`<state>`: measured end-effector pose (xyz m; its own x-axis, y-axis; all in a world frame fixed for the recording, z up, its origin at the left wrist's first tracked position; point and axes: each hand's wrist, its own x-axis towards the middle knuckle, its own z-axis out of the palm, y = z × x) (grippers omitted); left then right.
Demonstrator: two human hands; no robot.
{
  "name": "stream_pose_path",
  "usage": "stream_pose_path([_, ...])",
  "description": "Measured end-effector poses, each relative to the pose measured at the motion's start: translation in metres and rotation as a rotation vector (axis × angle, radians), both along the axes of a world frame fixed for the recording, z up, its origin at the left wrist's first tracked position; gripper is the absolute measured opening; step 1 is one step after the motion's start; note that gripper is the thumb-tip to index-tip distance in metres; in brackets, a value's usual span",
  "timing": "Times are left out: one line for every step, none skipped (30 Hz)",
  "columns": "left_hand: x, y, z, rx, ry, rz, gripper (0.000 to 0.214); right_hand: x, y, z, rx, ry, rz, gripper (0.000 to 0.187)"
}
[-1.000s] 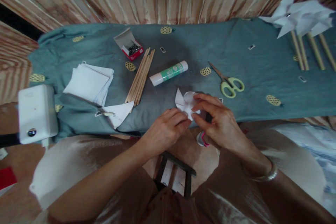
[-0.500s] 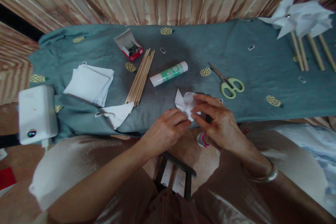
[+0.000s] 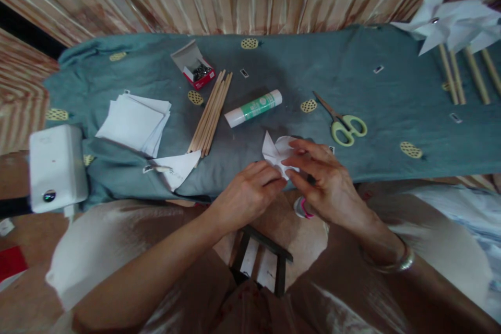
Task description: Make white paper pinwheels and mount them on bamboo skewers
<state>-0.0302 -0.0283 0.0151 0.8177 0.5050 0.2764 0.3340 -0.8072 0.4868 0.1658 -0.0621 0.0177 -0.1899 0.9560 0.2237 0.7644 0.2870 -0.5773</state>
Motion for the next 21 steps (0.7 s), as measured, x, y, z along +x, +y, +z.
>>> stream_pose_path([0.0, 0.0, 0.0, 0.001, -0.008, 0.001, 0.016, 0.0, 0.0, 0.0, 0.002, -0.006, 0.005, 0.019])
stream_pose_path([0.0, 0.0, 0.0, 0.001, -0.014, 0.001, 0.016, 0.0, 0.0, 0.0, 0.004, -0.011, 0.009, 0.019])
stream_pose_path([0.001, 0.0, 0.0, -0.001, -0.017, 0.002, 0.016, 0.0, 0.0, 0.0, 0.007, -0.016, 0.013, 0.02])
stream_pose_path([0.001, 0.001, 0.0, -0.003, -0.018, 0.003, 0.017, 0.0, 0.0, 0.0, 0.012, -0.021, 0.016, 0.02])
stream_pose_path([0.001, 0.001, 0.0, -0.005, -0.019, 0.003, 0.017, 0.0, 0.0, 0.0, 0.017, -0.026, 0.022, 0.02])
stream_pose_path([0.001, 0.001, -0.001, -0.005, -0.02, 0.003, 0.018, 0.0, 0.0, 0.0, 0.021, -0.031, 0.027, 0.02])
stream_pose_path([0.001, 0.001, -0.001, -0.004, -0.022, 0.004, 0.018, 0.0, 0.0, 0.0, 0.022, -0.037, 0.031, 0.02])
stream_pose_path([0.001, 0.001, -0.001, -0.003, -0.024, 0.005, 0.017, 0.0, -0.001, 0.0, 0.021, -0.043, 0.037, 0.021])
stream_pose_path([0.0, 0.001, -0.001, -0.003, -0.025, 0.003, 0.017, 0.0, -0.001, 0.0, 0.021, -0.05, 0.045, 0.021])
stream_pose_path([0.0, 0.001, -0.001, -0.001, -0.023, 0.002, 0.016, -0.001, -0.002, -0.001, 0.026, -0.058, 0.058, 0.023])
stream_pose_path([0.0, 0.001, -0.001, 0.002, -0.019, 0.001, 0.016, -0.002, -0.003, -0.001, 0.035, -0.068, 0.07, 0.024])
stream_pose_path([0.0, 0.0, -0.001, 0.007, -0.013, 0.002, 0.017, -0.004, -0.005, -0.002, 0.048, -0.082, 0.075, 0.026])
stream_pose_path([0.0, 0.0, 0.0, 0.015, -0.006, 0.004, 0.017, -0.006, -0.006, -0.003, 0.061, -0.098, 0.074, 0.027])
stream_pose_path([0.0, 0.0, 0.0, 0.025, 0.001, 0.006, 0.018, -0.008, -0.008, -0.003, 0.071, -0.114, 0.067, 0.029])
stream_pose_path([0.0, 0.0, 0.0, 0.038, 0.006, 0.009, 0.018, -0.01, -0.01, -0.004, 0.073, -0.127, 0.058, 0.03])
stream_pose_path([0.0, 0.0, 0.0, 0.053, 0.01, 0.013, 0.019, -0.012, -0.012, -0.006, 0.07, -0.133, 0.049, 0.03])
stream_pose_path([0.0, 0.0, 0.001, 0.07, 0.013, 0.016, 0.018, -0.014, -0.013, -0.007, 0.068, -0.133, 0.043, 0.031])
stream_pose_path([0.0, -0.001, 0.001, 0.088, 0.015, 0.02, 0.018, -0.016, -0.014, -0.009, 0.067, -0.128, 0.042, 0.031])
stream_pose_path([0.0, -0.001, 0.001, 0.105, 0.019, 0.024, 0.018, -0.017, -0.015, -0.01, 0.068, -0.122, 0.043, 0.032])
stream_pose_path([0.0, -0.001, 0.001, 0.12, 0.027, 0.03, 0.017, -0.017, -0.015, -0.012, 0.074, -0.119, 0.043, 0.032])
stream_pose_path([0.0, -0.001, 0.001, 0.132, 0.036, 0.037, 0.017, -0.017, -0.015, -0.013, 0.084, -0.12, 0.041, 0.033])
